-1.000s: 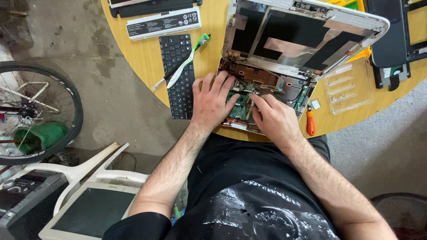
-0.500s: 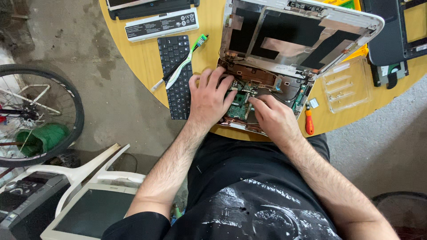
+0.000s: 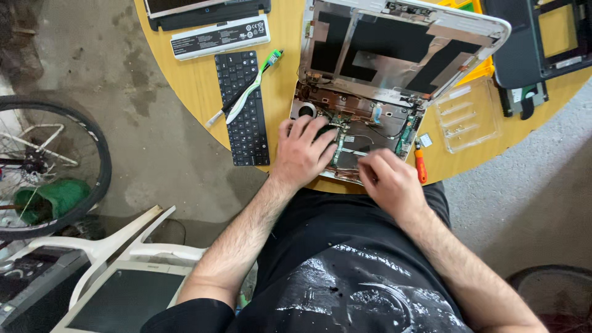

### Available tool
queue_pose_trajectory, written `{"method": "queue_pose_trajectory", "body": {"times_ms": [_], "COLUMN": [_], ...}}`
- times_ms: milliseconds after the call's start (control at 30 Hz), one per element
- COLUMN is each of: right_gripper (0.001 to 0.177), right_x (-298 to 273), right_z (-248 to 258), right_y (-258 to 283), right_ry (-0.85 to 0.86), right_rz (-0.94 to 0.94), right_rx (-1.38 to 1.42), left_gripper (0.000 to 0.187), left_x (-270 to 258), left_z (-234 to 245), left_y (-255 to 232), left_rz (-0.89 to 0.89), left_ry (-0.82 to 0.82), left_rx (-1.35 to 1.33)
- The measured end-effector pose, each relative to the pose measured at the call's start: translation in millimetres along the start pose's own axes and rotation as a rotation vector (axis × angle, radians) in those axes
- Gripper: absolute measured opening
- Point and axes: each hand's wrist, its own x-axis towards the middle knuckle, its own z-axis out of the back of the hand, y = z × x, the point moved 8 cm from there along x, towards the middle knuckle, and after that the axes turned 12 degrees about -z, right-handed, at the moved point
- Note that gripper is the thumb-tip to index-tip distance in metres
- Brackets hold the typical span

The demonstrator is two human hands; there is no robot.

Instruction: The person disassembles a laptop by removing screws from the motherboard area using a screwdriver. They then detach a ribbon cable and place the bottom case cover onto the laptop chassis.

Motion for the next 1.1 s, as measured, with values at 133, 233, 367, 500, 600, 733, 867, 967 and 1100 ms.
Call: {"method": "queue_pose_trajectory", "body": {"times_ms": [133, 233, 367, 500, 600, 733, 867, 967, 1100], "right_gripper": [0.012, 0.011, 0.019, 0.028, 0.029, 0.035, 0.028, 0.027, 0.032], "right_x": [-29.7, -22.5, 20.5, 44.7, 48.1, 45.9, 46.0, 45.7, 45.4], "right_z": [3.7, 10.0, 21.2, -8.7, -18.1, -25.3, -29.3, -26.5, -23.7], "right_y": [-6.6, 1.2, 20.5, 16.6, 16.0, 7.7, 4.6, 6.9, 8.9], "right_ry": [0.096, 0.097, -0.032, -0.119, -0.145, -0.149, -0.179, -0.191, -0.183], "right_rz": [-0.014, 0.01, 0.091, 0.166, 0.183, 0.191, 0.217, 0.249, 0.292], "right_rx": [0.108, 0.144, -0.023, -0.232, -0.304, -0.326, -0.291, -0.259, -0.246], "left_gripper": [0.03, 0.032, 0.031, 0.027, 0.027, 0.028, 0.03, 0.033, 0.034], "left_x": [5.2, 6.5, 10.2, 13.8, 14.4, 13.7, 13.7, 14.8, 17.3], "left_z": [-4.0, -8.4, -10.8, -7.4, -7.4, -5.1, -6.3, -5.7, -0.6], "left_y": [-13.0, -17.2, -17.0, -16.6, -14.5, -13.6, -13.1, -14.3, -15.3], "left_rz": [-0.054, -0.078, -0.088, -0.084, -0.089, -0.094, -0.109, -0.111, -0.107], "left_ry": [-0.035, -0.042, -0.053, -0.027, -0.003, 0.012, 0.023, 0.031, 0.044], "left_rx": [0.001, 0.024, 0.031, 0.042, 0.026, 0.019, 0.026, 0.042, 0.05]}}
